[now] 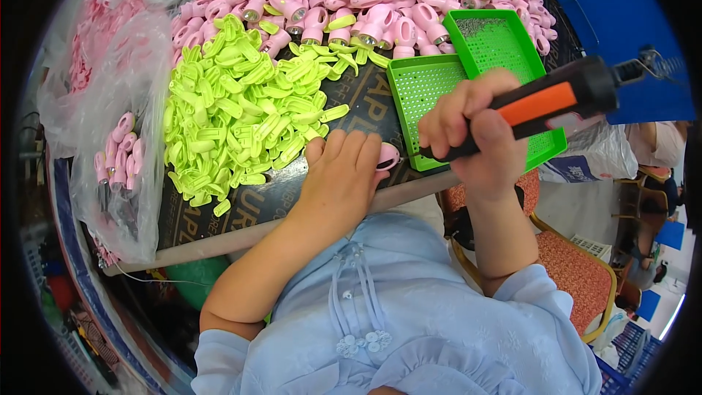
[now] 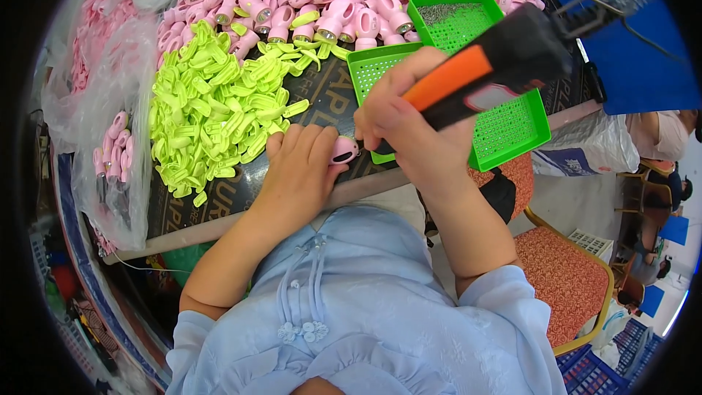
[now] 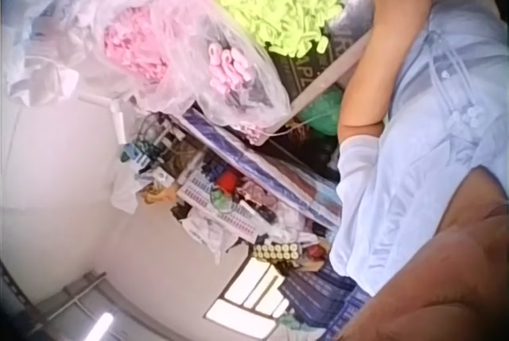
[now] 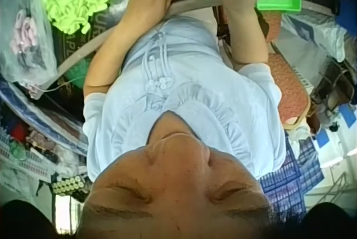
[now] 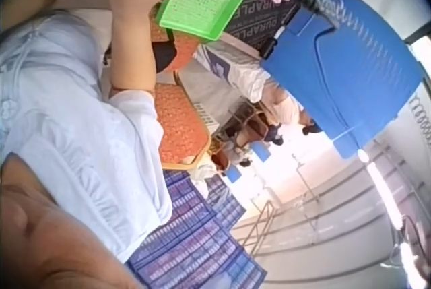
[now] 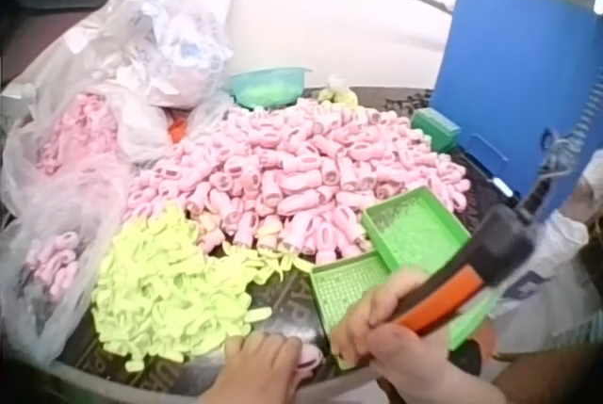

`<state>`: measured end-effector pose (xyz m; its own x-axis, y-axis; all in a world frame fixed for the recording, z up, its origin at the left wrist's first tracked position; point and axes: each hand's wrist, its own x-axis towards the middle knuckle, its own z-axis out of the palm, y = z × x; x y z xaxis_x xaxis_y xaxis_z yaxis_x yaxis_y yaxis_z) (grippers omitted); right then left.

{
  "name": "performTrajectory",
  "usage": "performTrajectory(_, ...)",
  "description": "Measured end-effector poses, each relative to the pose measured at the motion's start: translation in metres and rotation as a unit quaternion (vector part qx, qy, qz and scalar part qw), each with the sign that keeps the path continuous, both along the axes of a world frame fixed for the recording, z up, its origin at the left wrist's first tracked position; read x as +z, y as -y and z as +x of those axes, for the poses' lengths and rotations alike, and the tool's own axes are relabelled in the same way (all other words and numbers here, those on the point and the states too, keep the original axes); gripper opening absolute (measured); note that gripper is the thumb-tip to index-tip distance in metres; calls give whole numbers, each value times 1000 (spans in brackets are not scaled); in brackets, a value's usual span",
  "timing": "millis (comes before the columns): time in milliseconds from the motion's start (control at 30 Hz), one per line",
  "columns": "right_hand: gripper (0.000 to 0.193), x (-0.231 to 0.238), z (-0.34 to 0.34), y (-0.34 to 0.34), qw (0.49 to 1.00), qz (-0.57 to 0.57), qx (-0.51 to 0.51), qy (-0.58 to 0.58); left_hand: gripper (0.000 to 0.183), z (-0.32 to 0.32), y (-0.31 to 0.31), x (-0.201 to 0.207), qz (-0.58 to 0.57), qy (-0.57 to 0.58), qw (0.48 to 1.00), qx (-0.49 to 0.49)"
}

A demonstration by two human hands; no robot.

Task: Assembling small plastic toy components with electronic lights using a handheld power tool at a factory workbench.

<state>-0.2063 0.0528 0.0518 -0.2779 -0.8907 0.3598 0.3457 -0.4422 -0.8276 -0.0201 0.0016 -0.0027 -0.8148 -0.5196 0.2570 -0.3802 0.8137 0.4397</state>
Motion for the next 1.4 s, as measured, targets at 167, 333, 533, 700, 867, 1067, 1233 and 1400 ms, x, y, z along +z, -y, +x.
performTrajectory(167,24,-5,2,5,997,41,-30,-50,46,0,-1,-1,-4,2,1000,1)
performTrajectory(333,18,-7,4,9,995,65,-28,-65,46,0,-1,-3,-5,2,1000,5)
performTrajectory(533,16,-14,4,13,993,68,-49,-84,45,-2,-1,-2,2,8,1000,6)
performTrajectory(700,19,-19,7,8,990,25,-38,-131,44,-2,1,-2,17,29,999,1)
performTrajectory(867,24,-22,6,0,982,15,-48,-182,40,-5,0,-1,17,19,1000,5)
performTrajectory(1067,40,0,-4,-2,996,-17,-55,-69,38,-6,1,1,27,25,999,5)
performTrajectory(1233,26,41,-68,-24,971,-116,-193,-81,37,2,-1,1,39,-56,998,-6)
performTrajectory(1400,13,27,-91,-28,939,-45,-322,-110,36,3,1,-2,22,-93,993,-63)
